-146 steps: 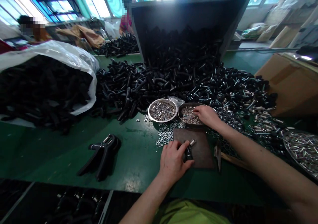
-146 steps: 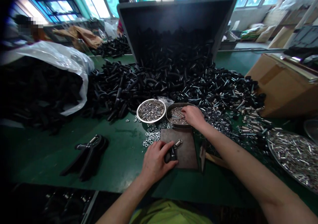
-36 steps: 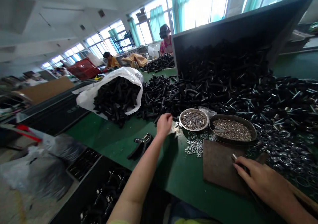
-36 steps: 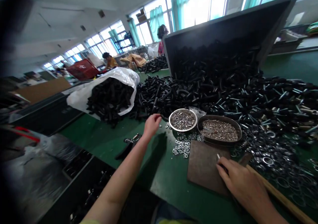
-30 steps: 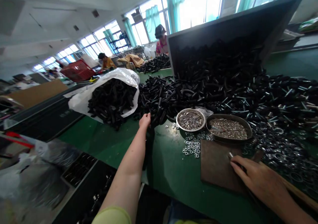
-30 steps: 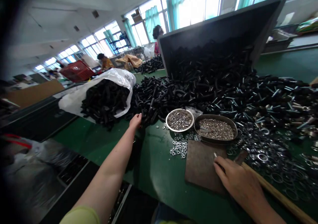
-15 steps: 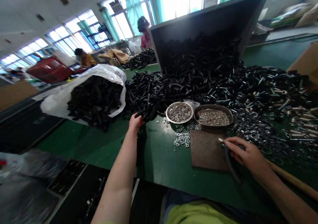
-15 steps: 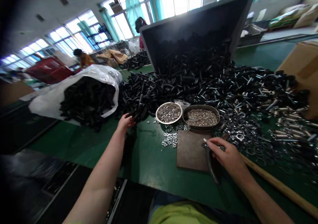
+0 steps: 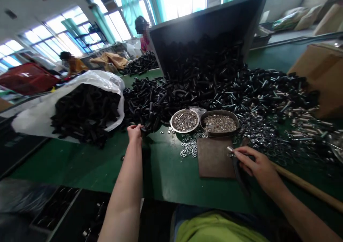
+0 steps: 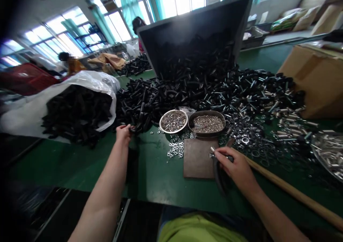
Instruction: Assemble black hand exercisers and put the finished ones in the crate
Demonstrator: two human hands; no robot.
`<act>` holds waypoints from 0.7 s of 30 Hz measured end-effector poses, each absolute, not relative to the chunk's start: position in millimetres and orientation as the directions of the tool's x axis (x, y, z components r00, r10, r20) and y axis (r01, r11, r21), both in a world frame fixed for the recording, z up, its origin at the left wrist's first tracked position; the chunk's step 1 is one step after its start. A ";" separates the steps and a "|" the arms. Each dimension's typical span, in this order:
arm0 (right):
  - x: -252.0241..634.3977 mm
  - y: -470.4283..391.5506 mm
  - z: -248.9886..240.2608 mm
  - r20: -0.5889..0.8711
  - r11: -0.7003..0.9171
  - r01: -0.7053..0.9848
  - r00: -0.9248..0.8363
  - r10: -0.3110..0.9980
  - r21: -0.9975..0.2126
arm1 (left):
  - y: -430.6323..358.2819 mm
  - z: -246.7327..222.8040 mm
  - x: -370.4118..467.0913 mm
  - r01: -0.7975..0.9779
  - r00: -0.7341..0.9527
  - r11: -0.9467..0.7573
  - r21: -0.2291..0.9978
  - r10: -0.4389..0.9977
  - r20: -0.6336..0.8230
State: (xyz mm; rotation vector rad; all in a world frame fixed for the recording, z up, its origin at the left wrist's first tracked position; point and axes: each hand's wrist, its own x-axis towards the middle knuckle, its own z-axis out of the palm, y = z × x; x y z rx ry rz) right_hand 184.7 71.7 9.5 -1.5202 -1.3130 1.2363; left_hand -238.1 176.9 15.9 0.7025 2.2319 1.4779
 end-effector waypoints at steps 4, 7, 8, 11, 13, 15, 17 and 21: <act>174.7 66.6 14.6 -0.153 -0.153 0.142 0.008 0.988 -0.978 | 132.9 23.2 -183.2 -0.034 -0.590 0.159 0.987 0.793 -0.148; 163.5 58.5 16.8 -0.110 -0.110 0.106 0.004 0.994 -0.988 | 80.8 24.3 -116.0 -0.444 -0.130 0.156 0.882 0.963 -0.236; 159.4 54.8 18.4 -0.102 -0.101 0.105 0.000 0.995 -0.989 | 64.4 23.8 -92.5 -0.473 -0.006 0.244 0.847 0.960 -0.280; 148.7 42.5 25.7 -0.079 -0.076 0.129 -0.017 0.997 -0.989 | 28.5 23.2 -35.3 -0.446 0.192 0.407 0.797 0.913 -0.360; 144.2 34.9 30.9 -0.042 -0.039 0.167 -0.017 0.999 -0.985 | 16.7 25.3 -13.8 -0.450 0.247 0.450 0.772 0.893 -0.377; 142.0 28.8 34.9 0.014 0.018 0.224 -0.019 1.000 -0.974 | 11.4 29.0 -3.9 -0.459 0.269 0.469 0.754 0.883 -0.385; 141.4 24.2 37.1 0.092 0.095 0.297 -0.025 0.995 -0.950 | 9.1 32.7 -0.3 -0.447 0.266 0.483 0.753 0.875 -0.404; 143.1 19.9 36.5 0.215 0.238 0.399 -0.103 0.971 -0.886 | 6.4 36.9 2.4 -0.325 0.238 0.496 0.806 0.867 -0.438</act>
